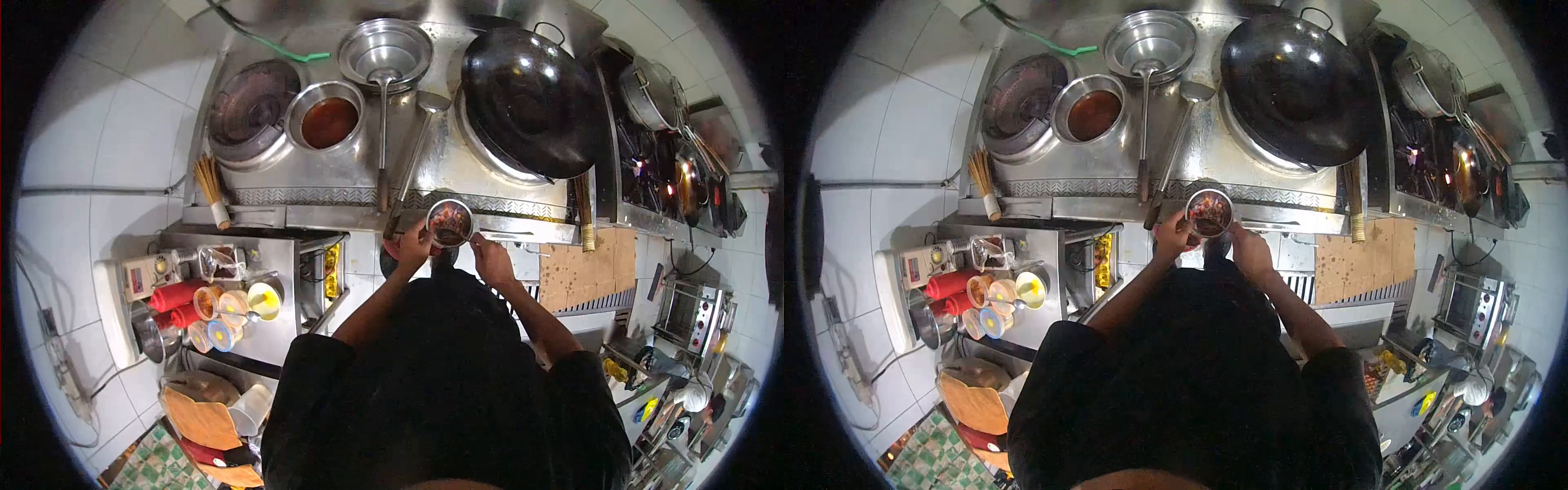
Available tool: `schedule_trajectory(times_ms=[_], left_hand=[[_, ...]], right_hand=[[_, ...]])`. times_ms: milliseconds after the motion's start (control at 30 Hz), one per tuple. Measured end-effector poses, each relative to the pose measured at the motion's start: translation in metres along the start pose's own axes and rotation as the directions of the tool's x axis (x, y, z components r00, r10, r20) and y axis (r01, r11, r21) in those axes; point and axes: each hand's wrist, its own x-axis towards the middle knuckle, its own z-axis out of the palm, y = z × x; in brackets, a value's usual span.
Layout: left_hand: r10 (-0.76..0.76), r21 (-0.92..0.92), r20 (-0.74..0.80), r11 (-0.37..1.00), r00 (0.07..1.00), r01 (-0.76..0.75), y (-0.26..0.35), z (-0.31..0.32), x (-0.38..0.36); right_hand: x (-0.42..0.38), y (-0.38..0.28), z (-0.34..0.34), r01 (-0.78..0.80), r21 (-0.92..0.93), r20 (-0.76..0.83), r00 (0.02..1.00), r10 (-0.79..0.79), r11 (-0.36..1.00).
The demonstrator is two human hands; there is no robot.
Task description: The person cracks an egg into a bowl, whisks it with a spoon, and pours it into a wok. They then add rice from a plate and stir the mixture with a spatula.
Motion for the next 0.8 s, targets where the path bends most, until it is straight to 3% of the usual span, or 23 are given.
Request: schedule_trajectory(times_ms=[33,67,133,167,200,233,267,333,400,467,500,533,600,633,700,733,800], left_hand=[[0.006,0.002,0.010,1.000,1.000,-0.006,0.004,0.000,0.000],[0.002,0.003,-0.007,1.000,1.000,-0.002,-0.002,0.001,-0.001],[0.008,0.007,-0.020,1.000,1.000,-0.008,-0.017,0.001,-0.002],[-0.057,-0.056,-0.045,0.997,0.997,0.055,-0.026,0.001,-0.005],[-0.121,-0.121,-0.063,0.986,0.991,0.113,-0.006,-0.001,-0.004],[-0.109,0.094,-0.067,0.989,0.992,0.115,0.015,-0.007,-0.007],[-0.096,0.098,-0.046,0.990,0.994,0.101,0.051,-0.008,-0.009],[-0.321,-0.050,-0.064,0.947,0.945,0.318,0.095,-0.009,-0.014],[-0.306,-0.082,-0.058,0.950,0.950,0.301,0.079,-0.008,-0.013],[-0.088,-0.092,-0.195,0.993,0.977,0.071,0.062,-0.003,-0.012],[0.170,0.186,-0.250,0.975,0.953,-0.125,0.049,-0.003,-0.008],[0.175,0.188,-0.244,0.973,0.954,-0.131,0.037,-0.003,-0.009],[-0.160,0.026,-0.199,0.985,0.967,0.168,0.079,-0.002,-0.015],[-0.156,0.029,-0.193,0.986,0.969,0.165,0.096,-0.002,-0.015],[-0.370,-0.070,-0.158,0.929,0.915,0.363,0.117,-0.003,-0.014],[-0.366,-0.067,-0.153,0.930,0.918,0.360,0.109,-0.004,-0.012],[-0.204,0.201,-0.193,0.949,0.960,0.243,0.071,-0.006,-0.011]], right_hand=[[0.000,0.002,0.004,0.032,0.109,-0.098,0.995,-0.021,0.994],[0.002,0.005,0.006,0.028,0.111,-0.110,0.994,-0.015,0.993],[0.009,0.010,0.011,-0.053,0.290,-0.086,0.993,0.081,0.955],[0.015,0.023,0.024,0.043,0.294,-0.159,0.987,0.004,0.955],[0.020,0.029,0.033,0.042,0.296,-0.175,0.985,0.011,0.954],[0.024,0.035,0.041,0.049,0.273,-0.161,0.987,-0.005,0.961],[0.027,0.037,0.044,0.055,0.250,-0.149,0.989,-0.017,0.967],[0.032,0.033,0.043,-0.046,0.241,-0.108,0.991,0.074,0.970],[0.030,0.029,0.039,-0.070,0.291,-0.085,0.992,0.099,0.954],[0.033,0.027,0.038,-0.084,0.264,-0.098,0.989,0.113,0.961],[0.034,0.027,0.039,-0.097,0.235,-0.102,0.987,0.123,0.967],[0.035,0.027,0.040,-0.098,0.238,-0.109,0.986,0.127,0.966],[0.033,0.027,0.042,-0.135,0.197,-0.152,0.974,0.166,0.971],[0.031,0.027,0.041,-0.137,0.200,-0.158,0.973,0.170,0.970],[0.028,0.030,0.039,-0.204,0.164,-0.225,0.945,0.238,0.965],[0.030,0.037,0.040,-0.207,0.166,-0.231,0.942,0.242,0.964],[0.034,0.063,0.042,-0.010,0.524,-0.403,0.878,0.259,0.852]])
